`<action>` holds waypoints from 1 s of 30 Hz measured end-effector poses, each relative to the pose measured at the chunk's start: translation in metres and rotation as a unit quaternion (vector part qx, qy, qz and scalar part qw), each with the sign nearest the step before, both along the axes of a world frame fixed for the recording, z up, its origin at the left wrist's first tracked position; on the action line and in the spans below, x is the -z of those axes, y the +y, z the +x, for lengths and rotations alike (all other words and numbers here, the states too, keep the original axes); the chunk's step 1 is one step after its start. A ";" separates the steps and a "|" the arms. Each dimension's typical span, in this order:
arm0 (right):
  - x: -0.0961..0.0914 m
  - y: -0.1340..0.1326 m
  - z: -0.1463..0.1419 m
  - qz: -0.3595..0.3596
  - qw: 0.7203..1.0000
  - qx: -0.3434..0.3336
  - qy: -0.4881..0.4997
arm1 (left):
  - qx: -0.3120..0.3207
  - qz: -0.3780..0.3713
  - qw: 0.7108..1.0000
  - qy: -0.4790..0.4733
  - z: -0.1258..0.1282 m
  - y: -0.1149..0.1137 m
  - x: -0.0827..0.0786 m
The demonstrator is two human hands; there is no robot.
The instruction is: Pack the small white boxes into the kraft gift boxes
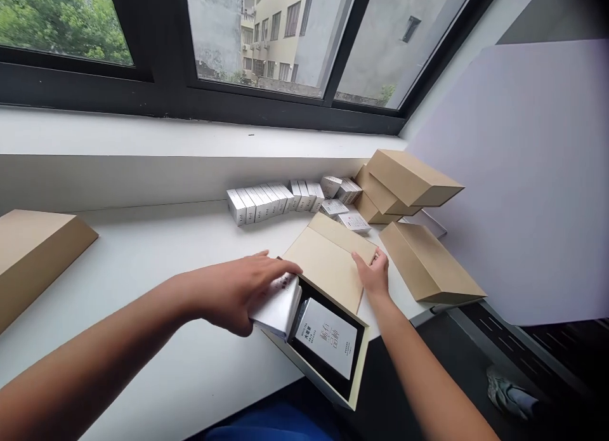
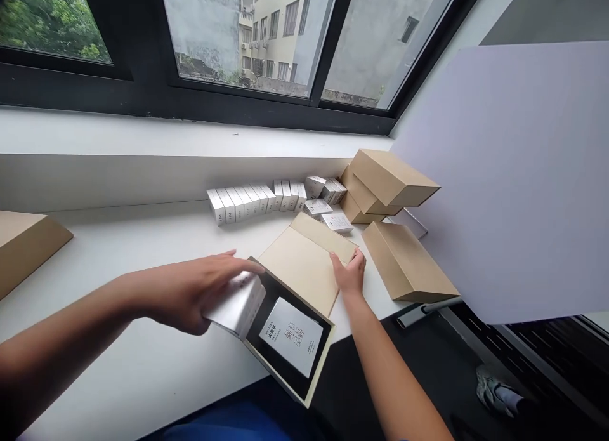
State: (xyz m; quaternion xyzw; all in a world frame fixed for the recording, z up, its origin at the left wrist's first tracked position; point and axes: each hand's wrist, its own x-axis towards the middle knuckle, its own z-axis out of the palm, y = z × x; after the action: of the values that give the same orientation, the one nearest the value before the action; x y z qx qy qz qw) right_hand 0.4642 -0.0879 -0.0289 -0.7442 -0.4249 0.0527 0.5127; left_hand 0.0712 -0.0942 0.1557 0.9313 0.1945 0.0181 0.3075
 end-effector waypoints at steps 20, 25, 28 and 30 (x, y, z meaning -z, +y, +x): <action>-0.002 0.013 -0.001 0.151 0.966 -0.059 0.204 | 0.085 0.125 0.982 0.117 0.054 0.025 0.065; -0.024 0.012 -0.015 0.168 0.960 -0.122 0.190 | 0.033 0.142 0.977 0.155 0.037 0.021 0.061; -0.051 0.017 -0.031 0.195 0.952 -0.165 0.169 | 0.009 0.148 0.972 0.180 0.030 0.014 0.058; -0.074 0.019 -0.046 0.226 0.937 -0.223 0.144 | -0.027 0.143 0.970 0.193 0.026 0.008 0.057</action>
State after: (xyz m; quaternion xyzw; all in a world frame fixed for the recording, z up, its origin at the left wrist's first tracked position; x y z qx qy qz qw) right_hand 0.4178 -0.0686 0.0451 -0.4794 -0.5021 0.1745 0.6983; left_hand 0.0969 -0.0864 0.0983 0.9457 0.2710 -0.1263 0.1273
